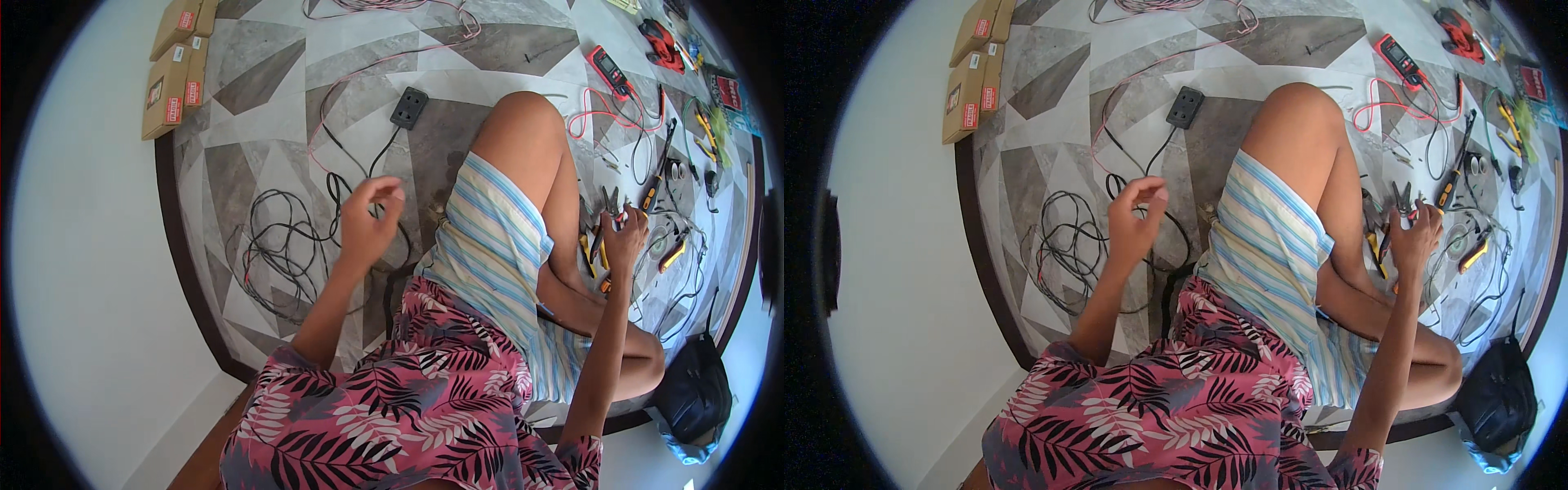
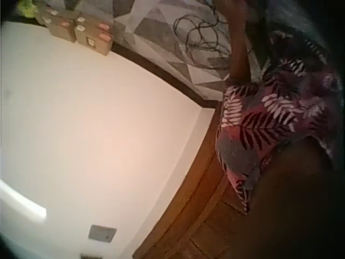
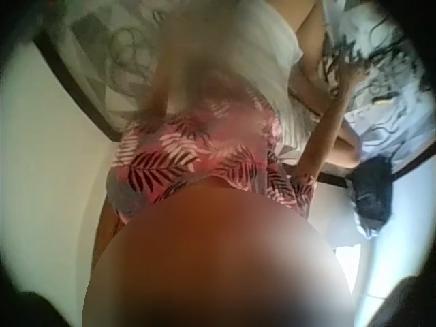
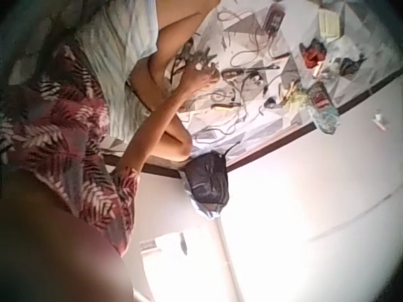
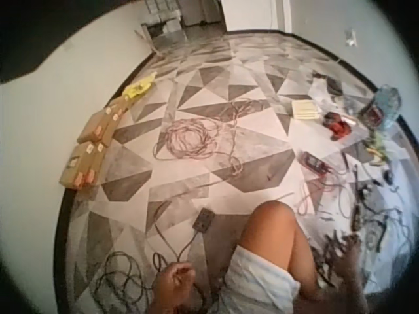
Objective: Repairing or assembling a electrical power plug using various hand tools while sitting on the floor.
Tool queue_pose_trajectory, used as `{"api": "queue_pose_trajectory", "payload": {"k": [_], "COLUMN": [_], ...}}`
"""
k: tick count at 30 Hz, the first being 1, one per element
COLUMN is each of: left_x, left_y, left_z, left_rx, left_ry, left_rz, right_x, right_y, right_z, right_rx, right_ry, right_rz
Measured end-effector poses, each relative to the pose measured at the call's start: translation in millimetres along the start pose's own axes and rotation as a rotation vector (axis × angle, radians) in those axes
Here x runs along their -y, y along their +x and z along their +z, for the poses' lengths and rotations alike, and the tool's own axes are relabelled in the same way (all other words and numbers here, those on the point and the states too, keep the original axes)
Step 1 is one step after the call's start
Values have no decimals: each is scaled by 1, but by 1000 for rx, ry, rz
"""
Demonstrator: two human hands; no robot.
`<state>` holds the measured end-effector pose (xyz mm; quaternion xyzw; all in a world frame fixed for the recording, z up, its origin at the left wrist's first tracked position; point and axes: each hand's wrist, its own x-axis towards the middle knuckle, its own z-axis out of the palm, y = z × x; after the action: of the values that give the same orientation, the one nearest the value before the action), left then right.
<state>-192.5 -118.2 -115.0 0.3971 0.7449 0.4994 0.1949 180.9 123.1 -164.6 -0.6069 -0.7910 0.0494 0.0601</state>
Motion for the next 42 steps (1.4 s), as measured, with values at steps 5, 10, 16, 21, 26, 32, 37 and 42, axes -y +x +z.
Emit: {"api": "queue_pose_trajectory", "payload": {"k": [5, 10, 16, 21, 26, 32, 37, 42], "left_x": [35, 35, 36, 62, 94, 101, 88, 104], "left_y": [-11, -23, 4, 74, 129, 159, 157, 144], "left_z": [5, 57, 66, 64, 91, 112, 135, 86], "left_rx": [286, 263, 86, 161, 338, 345, 406, 308], "left_ry": [-234, -540, -695, -636, -465, -445, 78, 100], "left_rz": [-889, -936, -740, -679, -485, -296, 126, 158], "right_x": [46, 90, 136, 160, 171, 162, 126, 70], "right_y": [-6, -26, -36, -33, -32, -35, -43, -25], "right_z": [-42, -74, -84, -74, -71, -64, -58, -53], "right_rx": [57, 177, 320, 360, 393, 380, 389, 274], "right_ry": [379, 635, 743, 825, 862, 923, 912, 619], "right_rz": [-120, -160, -342, -348, -378, -318, -173, -368]}}
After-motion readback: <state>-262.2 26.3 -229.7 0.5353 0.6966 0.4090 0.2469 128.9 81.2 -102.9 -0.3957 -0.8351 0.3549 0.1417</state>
